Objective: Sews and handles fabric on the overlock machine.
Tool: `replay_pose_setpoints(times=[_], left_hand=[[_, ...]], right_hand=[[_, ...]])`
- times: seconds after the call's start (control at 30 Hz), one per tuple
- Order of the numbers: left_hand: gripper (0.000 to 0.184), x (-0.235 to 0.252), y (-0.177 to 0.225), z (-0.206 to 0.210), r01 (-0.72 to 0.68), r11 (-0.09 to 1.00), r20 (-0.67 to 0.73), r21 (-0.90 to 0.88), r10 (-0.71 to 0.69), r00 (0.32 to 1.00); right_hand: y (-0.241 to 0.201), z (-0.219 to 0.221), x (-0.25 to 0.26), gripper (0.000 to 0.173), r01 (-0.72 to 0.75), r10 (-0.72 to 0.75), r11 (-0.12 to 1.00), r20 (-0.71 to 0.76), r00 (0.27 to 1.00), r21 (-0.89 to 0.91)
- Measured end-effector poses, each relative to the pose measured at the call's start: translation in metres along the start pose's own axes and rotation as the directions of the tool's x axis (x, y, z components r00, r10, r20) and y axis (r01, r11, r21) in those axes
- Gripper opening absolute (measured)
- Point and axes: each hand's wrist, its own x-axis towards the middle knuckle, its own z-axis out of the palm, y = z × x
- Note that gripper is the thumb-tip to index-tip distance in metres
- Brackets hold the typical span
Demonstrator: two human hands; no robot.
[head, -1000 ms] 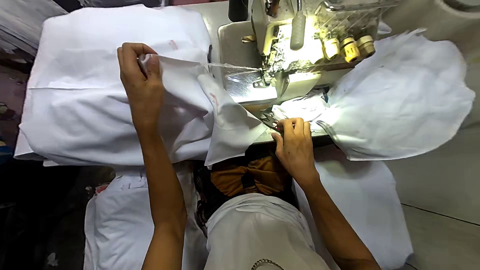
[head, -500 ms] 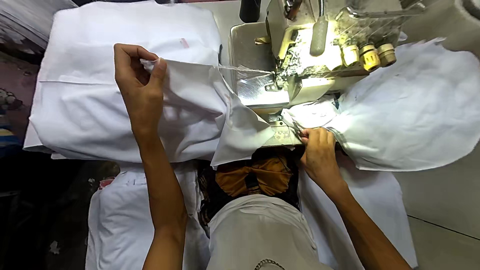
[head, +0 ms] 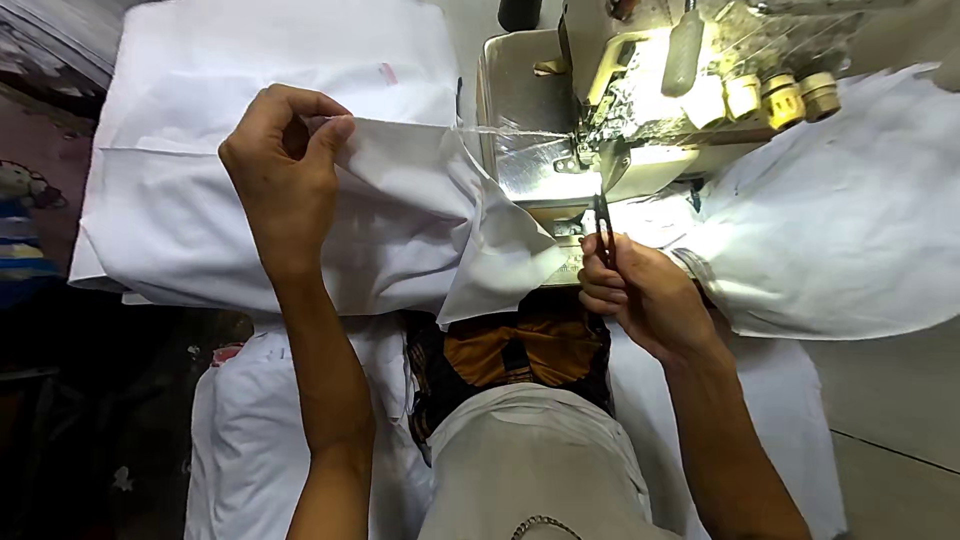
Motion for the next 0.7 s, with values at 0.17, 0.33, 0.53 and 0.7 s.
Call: replay_pose_setpoints(times=[0.17,0.33,0.53,0.7], left_hand=[[0.021,-0.002,0.001,-0.008,-0.042,0.999,-0.005,0.026,0.042,0.999],[0.021,-0.002,0.008,-0.013,-0.051,0.998,0.007,0.026,0.051,0.999],[0.021,0.003,0.010,-0.014,-0.065,0.998,0.021,-0.006,0.065,0.998],[0.023,0.021,-0.003,-0.010,-0.019,0.997,0.133,-0.078,0.029,0.991]], right_hand=[[-0.015,0.043,0.028,0.043,-0.177,0.141,0.962,0.176,0.974,0.209],[-0.018,0.069,0.053,0.045,-0.196,0.147,0.898,0.152,0.977,0.395],[-0.022,0.082,0.085,0.044,-0.211,0.172,0.822,0.123,0.978,0.530],[-0.019,0.070,0.071,0.042,-0.115,0.079,0.957,0.141,0.987,0.265]])
